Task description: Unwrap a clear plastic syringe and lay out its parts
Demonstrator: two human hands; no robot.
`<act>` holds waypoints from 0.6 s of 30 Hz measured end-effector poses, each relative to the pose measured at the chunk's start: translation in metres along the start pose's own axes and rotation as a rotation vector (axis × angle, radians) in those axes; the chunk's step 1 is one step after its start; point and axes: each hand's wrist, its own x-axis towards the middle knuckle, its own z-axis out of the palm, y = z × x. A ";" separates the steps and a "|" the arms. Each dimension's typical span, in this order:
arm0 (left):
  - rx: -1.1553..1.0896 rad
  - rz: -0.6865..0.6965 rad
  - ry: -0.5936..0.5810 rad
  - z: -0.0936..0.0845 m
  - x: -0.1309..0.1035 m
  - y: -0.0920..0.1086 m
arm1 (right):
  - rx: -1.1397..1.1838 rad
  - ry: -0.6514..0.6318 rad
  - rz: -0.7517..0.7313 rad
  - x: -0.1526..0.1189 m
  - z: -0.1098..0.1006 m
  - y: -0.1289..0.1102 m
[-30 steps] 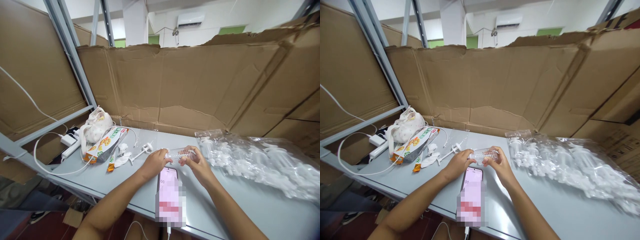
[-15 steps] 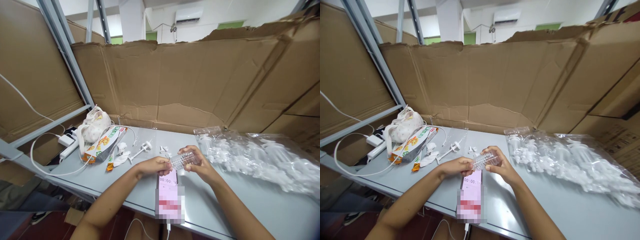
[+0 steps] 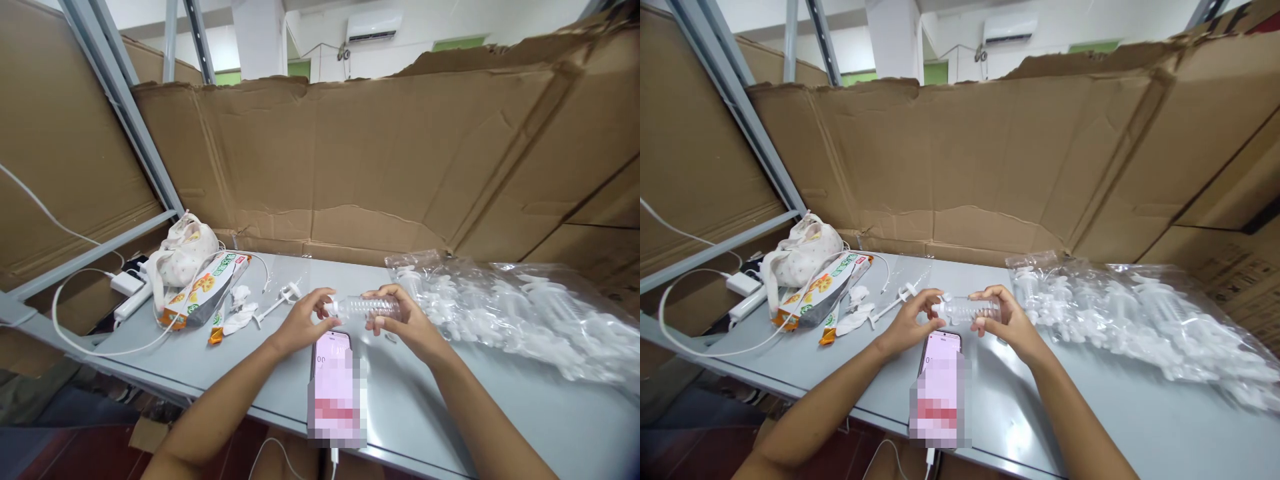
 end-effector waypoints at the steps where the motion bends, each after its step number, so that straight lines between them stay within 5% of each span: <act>1: 0.153 0.072 0.001 0.001 -0.001 0.000 | 0.004 0.004 0.012 0.001 0.002 0.002; 7: 0.653 0.265 0.025 0.010 -0.005 -0.002 | 0.051 0.105 0.102 0.002 0.023 0.012; 13: 0.608 0.017 0.194 0.006 -0.007 0.002 | -0.144 0.084 -0.093 -0.006 0.042 0.012; 18: 0.244 -0.306 0.066 0.006 0.002 -0.005 | -0.552 -0.035 -0.318 -0.012 0.029 0.009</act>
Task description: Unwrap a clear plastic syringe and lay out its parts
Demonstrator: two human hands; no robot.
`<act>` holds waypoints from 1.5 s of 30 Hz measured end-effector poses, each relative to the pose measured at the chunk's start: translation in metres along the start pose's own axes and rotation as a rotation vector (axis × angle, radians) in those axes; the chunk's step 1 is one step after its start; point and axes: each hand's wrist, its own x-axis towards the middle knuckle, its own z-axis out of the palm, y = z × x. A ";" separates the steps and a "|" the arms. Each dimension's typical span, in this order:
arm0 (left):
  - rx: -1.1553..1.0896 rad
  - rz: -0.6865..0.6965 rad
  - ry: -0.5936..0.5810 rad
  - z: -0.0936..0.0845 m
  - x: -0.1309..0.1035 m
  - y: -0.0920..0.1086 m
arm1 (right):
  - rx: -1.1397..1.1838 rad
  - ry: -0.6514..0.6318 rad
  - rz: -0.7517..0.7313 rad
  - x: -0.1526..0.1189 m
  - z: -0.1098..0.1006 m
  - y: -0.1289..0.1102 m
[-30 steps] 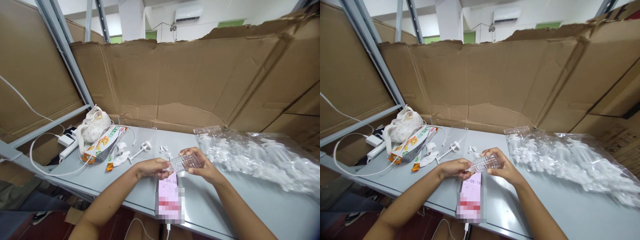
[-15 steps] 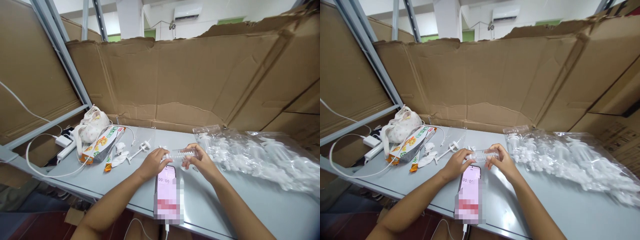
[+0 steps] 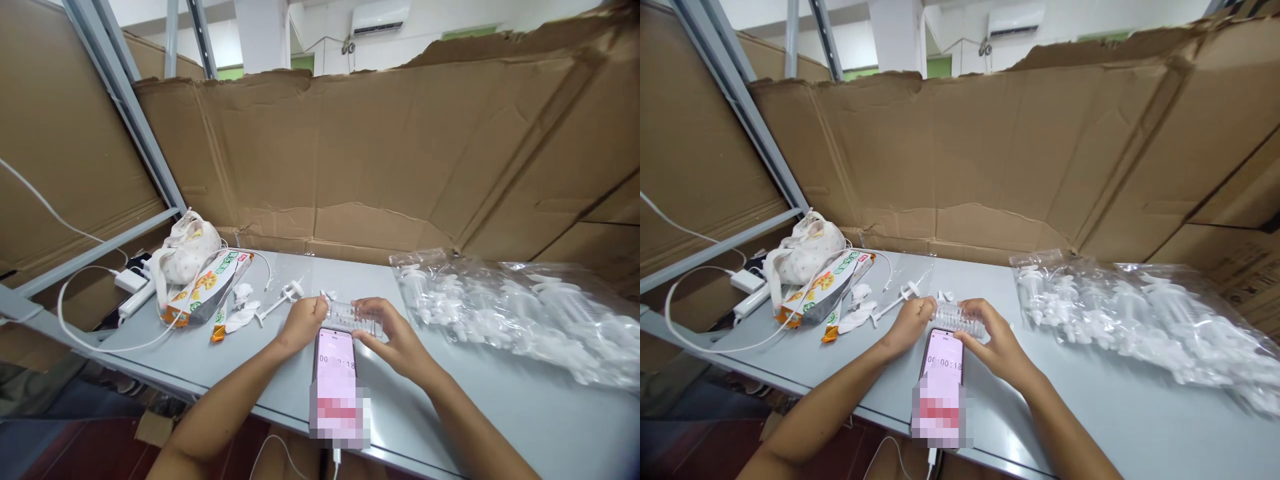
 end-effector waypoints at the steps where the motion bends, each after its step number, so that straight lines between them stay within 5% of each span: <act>1: -0.040 -0.046 -0.069 0.000 0.003 -0.002 | -0.108 -0.034 -0.068 -0.001 -0.003 0.000; 6: -0.166 -0.152 -0.262 -0.002 0.016 -0.010 | -0.620 -0.064 -0.355 -0.002 -0.001 0.000; 12: -0.263 -0.171 -0.295 -0.005 0.014 -0.007 | -0.804 0.065 -0.355 0.002 0.011 0.005; 16: -0.092 0.164 -0.080 -0.011 0.004 0.001 | -0.613 0.074 -0.152 0.005 0.005 0.007; 19: 0.100 0.390 -0.031 -0.017 0.000 0.001 | -0.282 -0.087 -0.017 0.005 -0.005 0.002; 24: 0.229 0.527 -0.001 -0.019 0.001 -0.006 | -0.113 -0.299 -0.007 0.001 -0.008 -0.006; 26: 0.155 0.433 0.029 -0.014 0.001 -0.005 | -0.262 -0.231 -0.072 0.000 -0.002 -0.005; 31: -0.120 0.054 -0.034 -0.002 0.004 -0.001 | -0.801 0.196 -0.275 0.002 0.007 0.004; 35: 0.247 0.092 0.066 -0.006 0.005 -0.002 | -0.868 0.399 -0.198 0.005 -0.004 0.015; 39: 0.519 0.192 0.019 -0.014 0.003 -0.003 | -0.679 0.422 -0.001 0.013 -0.018 0.030; 45: 0.449 0.108 -0.089 -0.024 0.004 -0.001 | -0.423 0.362 0.171 0.037 -0.020 0.057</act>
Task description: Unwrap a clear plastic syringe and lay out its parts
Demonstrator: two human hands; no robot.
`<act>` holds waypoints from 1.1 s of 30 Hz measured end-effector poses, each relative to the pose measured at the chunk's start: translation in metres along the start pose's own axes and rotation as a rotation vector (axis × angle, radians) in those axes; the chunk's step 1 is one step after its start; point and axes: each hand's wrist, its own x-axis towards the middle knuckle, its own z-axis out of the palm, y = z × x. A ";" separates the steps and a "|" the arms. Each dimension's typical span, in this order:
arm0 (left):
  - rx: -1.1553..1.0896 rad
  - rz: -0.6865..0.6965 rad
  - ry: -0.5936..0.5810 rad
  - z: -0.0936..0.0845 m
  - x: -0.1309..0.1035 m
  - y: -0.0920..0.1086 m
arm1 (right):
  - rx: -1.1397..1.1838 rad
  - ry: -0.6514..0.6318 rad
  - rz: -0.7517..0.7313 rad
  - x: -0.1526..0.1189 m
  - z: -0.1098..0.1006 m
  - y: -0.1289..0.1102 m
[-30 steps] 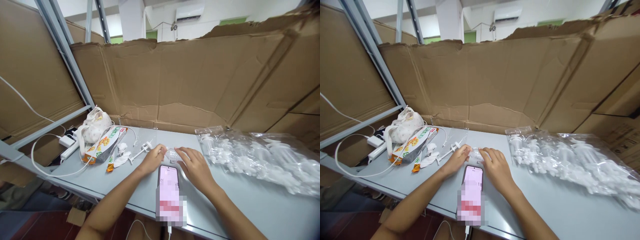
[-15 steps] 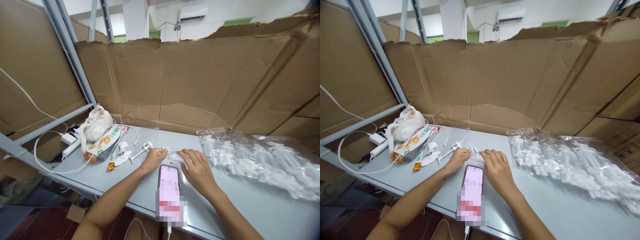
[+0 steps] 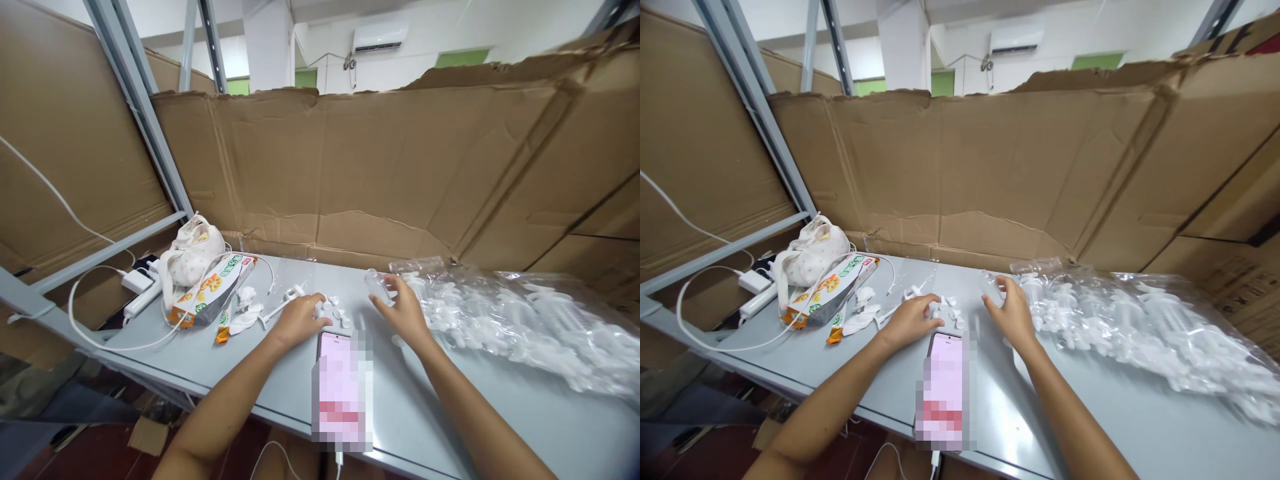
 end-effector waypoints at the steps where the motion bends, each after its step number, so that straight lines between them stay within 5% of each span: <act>1: 0.010 -0.022 0.022 -0.005 0.000 0.000 | 0.017 -0.009 0.017 0.004 0.004 0.002; 5: 0.257 -0.135 0.166 -0.033 -0.007 -0.005 | 0.059 -0.058 0.100 0.021 0.019 0.009; 10: 0.579 -0.346 -0.041 -0.058 -0.032 -0.019 | 0.057 -0.082 0.218 0.048 0.035 0.025; 16: 0.537 -0.379 -0.199 -0.052 -0.051 -0.038 | -0.004 -0.063 0.322 0.080 0.058 0.046; 20: 0.516 -0.366 -0.162 -0.045 -0.051 -0.044 | -0.034 -0.079 0.332 0.086 0.063 0.050; 27: 0.491 -0.262 0.071 -0.059 -0.045 -0.027 | -0.037 -0.105 0.245 0.065 0.031 0.043; 33: 0.202 -0.007 0.338 -0.068 0.008 -0.004 | -0.204 -0.038 0.123 0.039 -0.025 0.029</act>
